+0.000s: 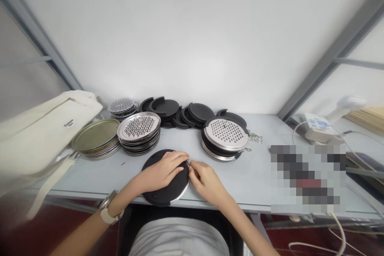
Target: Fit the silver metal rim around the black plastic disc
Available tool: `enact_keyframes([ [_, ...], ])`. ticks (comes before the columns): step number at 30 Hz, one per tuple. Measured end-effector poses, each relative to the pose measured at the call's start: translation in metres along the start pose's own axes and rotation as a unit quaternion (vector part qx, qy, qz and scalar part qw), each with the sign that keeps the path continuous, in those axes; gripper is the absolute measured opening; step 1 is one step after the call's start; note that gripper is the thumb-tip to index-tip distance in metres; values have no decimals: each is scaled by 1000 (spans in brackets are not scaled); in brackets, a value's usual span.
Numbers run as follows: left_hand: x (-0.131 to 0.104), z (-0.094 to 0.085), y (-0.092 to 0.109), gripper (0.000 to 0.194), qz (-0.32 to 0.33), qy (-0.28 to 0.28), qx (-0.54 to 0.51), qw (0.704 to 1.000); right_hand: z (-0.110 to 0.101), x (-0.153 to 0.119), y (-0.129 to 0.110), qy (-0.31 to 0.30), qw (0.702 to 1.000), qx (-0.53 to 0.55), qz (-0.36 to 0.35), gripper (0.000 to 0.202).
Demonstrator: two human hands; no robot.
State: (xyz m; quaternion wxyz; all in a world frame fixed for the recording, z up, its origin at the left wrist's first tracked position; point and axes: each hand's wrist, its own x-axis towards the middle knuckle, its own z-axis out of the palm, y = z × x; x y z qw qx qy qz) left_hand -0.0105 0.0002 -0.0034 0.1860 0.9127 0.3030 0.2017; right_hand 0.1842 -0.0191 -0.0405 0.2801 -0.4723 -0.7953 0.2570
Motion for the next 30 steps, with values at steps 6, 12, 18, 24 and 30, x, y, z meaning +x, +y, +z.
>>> enact_keyframes([
  [6,0,0,1,31,-2,3,7,1000,1,0,1,5,1000,3,12,25],
  [12,-1,-3,4,30,-13,-3,0,1000,0,-1,0,15,999,30,30,25],
  [18,-1,-3,4,28,-17,-6,10,1000,-1,0,-1,20,999,41,23,25],
  [24,1,-4,4,29,-9,-13,1,1000,-1,0,-4,16,1000,16,13,29],
  [30,0,-4,3,31,-5,-9,-1,1000,0,0,-4,18,1000,0,-1,28],
])
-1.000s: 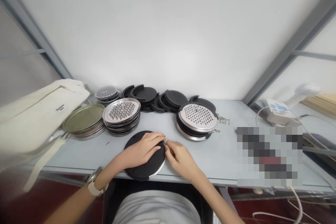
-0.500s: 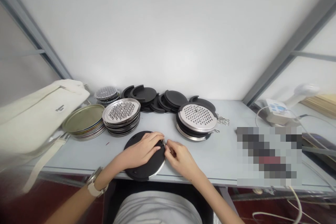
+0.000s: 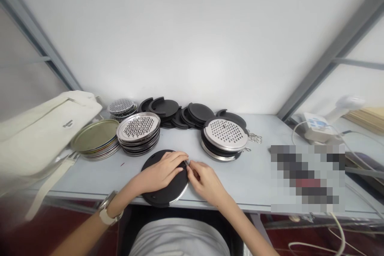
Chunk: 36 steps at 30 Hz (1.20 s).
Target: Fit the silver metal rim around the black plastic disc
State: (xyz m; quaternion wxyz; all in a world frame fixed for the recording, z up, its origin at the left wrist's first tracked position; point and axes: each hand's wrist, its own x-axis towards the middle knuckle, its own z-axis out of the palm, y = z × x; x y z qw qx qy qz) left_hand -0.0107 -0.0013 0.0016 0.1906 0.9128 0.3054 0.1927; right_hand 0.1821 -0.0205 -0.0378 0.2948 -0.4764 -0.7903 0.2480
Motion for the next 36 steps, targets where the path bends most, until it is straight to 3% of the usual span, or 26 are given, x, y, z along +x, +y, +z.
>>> enact_keyframes([
  [11,-3,5,-6,44,9,13,1,1000,-2,1,2,-12,1000,14,0,29],
  [19,-3,6,-5,44,5,20,-24,999,-3,0,2,-13,999,28,11,28],
  [25,0,9,-11,34,-18,40,20,999,-2,-1,0,-8,1000,18,0,29],
  [29,-1,9,-14,41,-39,60,14,997,-1,-1,-1,-1,999,44,14,29],
  [36,-3,3,-6,46,-37,27,-50,998,-1,1,2,19,995,94,41,26],
])
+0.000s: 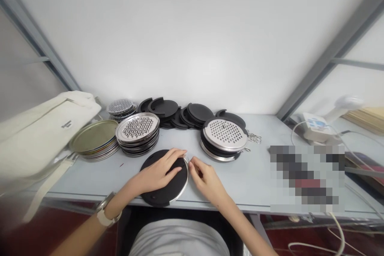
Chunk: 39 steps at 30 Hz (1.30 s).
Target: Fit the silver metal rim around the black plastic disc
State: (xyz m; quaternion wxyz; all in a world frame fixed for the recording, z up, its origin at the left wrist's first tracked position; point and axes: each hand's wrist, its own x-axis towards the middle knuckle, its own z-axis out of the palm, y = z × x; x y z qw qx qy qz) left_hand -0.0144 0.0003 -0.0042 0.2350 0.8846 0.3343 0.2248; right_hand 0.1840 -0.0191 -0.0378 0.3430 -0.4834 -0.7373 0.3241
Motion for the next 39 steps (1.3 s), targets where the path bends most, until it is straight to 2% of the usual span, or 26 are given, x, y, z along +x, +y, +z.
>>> enact_keyframes([
  [8,-1,-2,4,37,-2,-20,-3,1000,1,-1,0,-29,998,-54,-3,27],
  [14,-1,-1,4,34,13,-29,0,999,1,-1,0,-27,997,-78,-13,26],
  [28,-3,0,1,32,4,-13,28,1000,2,0,-1,-19,998,-66,-11,26],
  [39,0,-5,6,32,46,-30,66,996,1,-1,2,-40,998,-56,-6,31],
])
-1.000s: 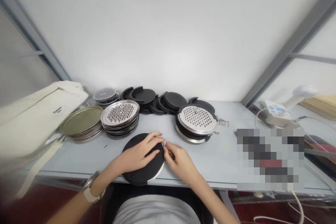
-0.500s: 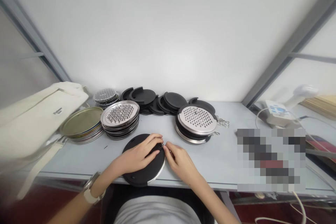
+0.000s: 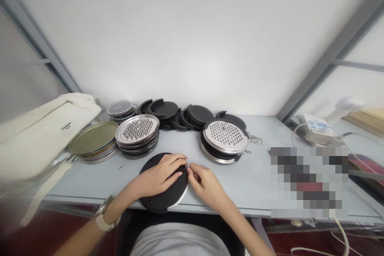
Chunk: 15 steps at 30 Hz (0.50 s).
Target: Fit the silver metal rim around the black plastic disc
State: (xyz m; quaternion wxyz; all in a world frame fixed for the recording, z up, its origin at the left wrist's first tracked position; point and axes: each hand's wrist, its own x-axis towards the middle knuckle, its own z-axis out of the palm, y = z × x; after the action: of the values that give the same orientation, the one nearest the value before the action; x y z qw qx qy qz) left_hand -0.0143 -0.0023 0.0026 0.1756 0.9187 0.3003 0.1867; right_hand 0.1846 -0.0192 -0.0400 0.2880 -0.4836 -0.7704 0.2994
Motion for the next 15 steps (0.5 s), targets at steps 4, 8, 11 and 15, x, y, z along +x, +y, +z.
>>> enact_keyframes([
  [4,1,0,0,31,4,-2,-14,1000,-1,1,0,-4,1000,-5,-3,31],
  [8,1,1,-2,32,7,-5,-22,1000,-1,1,-2,-14,1000,-11,-9,28],
  [11,0,2,-2,35,10,-3,-24,1000,0,1,-2,-13,1000,-16,-11,28],
  [15,0,2,-2,34,12,-2,-23,1000,-1,1,-2,-14,1000,-13,-16,26],
])
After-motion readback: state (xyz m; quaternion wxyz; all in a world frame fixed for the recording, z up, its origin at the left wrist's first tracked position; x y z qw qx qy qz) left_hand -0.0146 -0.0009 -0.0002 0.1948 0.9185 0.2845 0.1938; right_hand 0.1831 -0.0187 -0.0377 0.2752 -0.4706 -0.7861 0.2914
